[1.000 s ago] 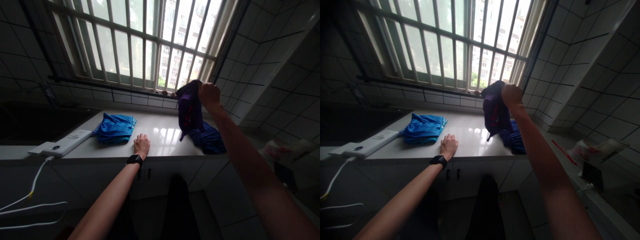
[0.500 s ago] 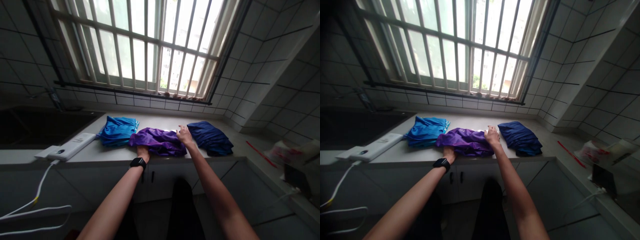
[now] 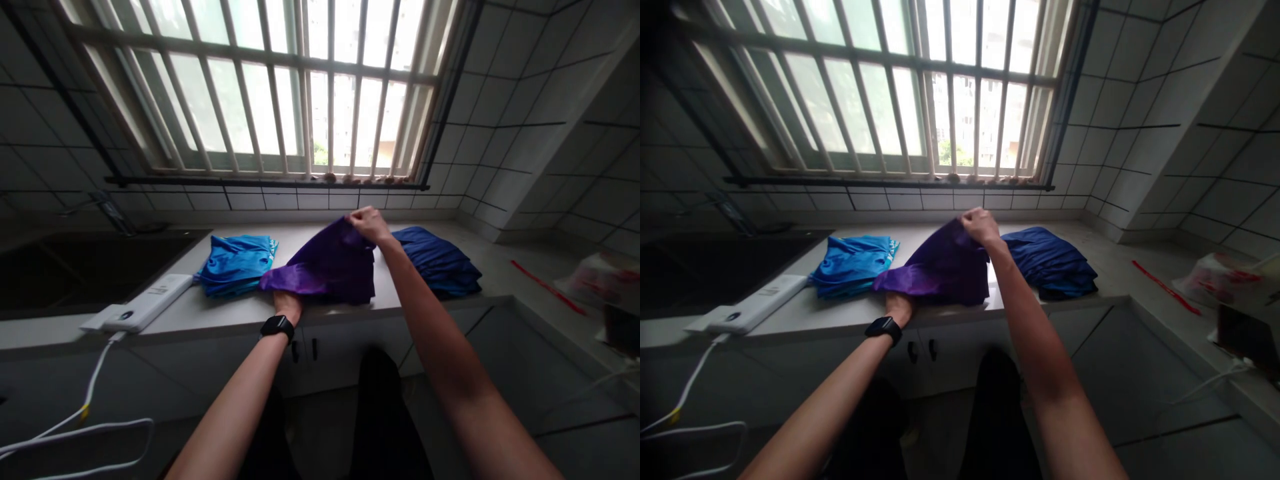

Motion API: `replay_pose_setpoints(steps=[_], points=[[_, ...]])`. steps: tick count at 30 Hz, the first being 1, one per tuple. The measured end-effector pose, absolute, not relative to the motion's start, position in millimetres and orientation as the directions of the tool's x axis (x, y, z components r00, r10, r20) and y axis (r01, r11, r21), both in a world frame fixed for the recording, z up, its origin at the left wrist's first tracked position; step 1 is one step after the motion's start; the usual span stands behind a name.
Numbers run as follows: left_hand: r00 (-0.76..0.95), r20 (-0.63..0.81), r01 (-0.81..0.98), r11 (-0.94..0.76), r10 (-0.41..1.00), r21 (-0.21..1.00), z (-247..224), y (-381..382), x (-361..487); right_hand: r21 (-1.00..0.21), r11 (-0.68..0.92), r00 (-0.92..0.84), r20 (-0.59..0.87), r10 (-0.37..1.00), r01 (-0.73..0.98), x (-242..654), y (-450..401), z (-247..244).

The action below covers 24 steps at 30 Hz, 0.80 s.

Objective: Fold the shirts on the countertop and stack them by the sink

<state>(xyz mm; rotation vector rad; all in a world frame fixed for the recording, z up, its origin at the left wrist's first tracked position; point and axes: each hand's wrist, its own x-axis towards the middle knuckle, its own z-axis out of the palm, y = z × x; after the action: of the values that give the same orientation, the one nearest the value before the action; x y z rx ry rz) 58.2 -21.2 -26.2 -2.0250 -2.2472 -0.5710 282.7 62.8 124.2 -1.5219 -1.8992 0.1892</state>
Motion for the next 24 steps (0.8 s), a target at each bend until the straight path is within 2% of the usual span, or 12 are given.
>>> replay_pose_setpoints(steps=[2, 4, 8, 13, 16, 21, 24], points=[[-0.152, 0.295, 0.980, 0.106, 0.943, 0.166, -18.0, -23.6, 65.0, -0.563, 0.331, 0.105, 0.605, 0.789, 0.757, 288.0, 71.4, 149.8], [-0.165, 0.332, 0.983, 0.127, 0.929, 0.133, -13.5, -26.4, 70.3, -0.605, 0.328, 0.184, 0.629, 0.755, 0.725, 290.4, 74.0, 154.3], [-0.184, 0.370, 0.982, 0.151, 0.911, 0.116, -14.5, -27.9, 73.8, -0.627, 0.304, 0.024, 0.458, 0.889, 0.718, 294.2, 66.8, 113.9], [-0.179, 0.391, 0.983, 0.144, 0.903, 0.118, -18.6, -24.6, 72.2, -0.574, 0.116, 0.039, 0.250, 0.967, 0.810, 301.8, 36.1, 49.9], [-0.177, 0.385, 0.983, 0.145, 0.906, 0.110, -18.3, -24.5, 72.0, -0.601, 0.192, -0.088, 0.197, 0.976, 0.776, 295.6, 16.4, 30.9], [-0.175, 0.378, 0.984, 0.144, 0.909, 0.109, -17.5, -24.6, 72.5, -0.624, 0.307, -0.138, 0.304, 0.943, 0.719, 280.4, 22.8, 54.0], [-0.183, 0.376, 0.982, 0.150, 0.908, 0.115, -16.7, -25.2, 72.3, -0.672, 0.322, 0.057, 0.477, 0.877, 0.667, 282.4, 44.3, 78.2]])
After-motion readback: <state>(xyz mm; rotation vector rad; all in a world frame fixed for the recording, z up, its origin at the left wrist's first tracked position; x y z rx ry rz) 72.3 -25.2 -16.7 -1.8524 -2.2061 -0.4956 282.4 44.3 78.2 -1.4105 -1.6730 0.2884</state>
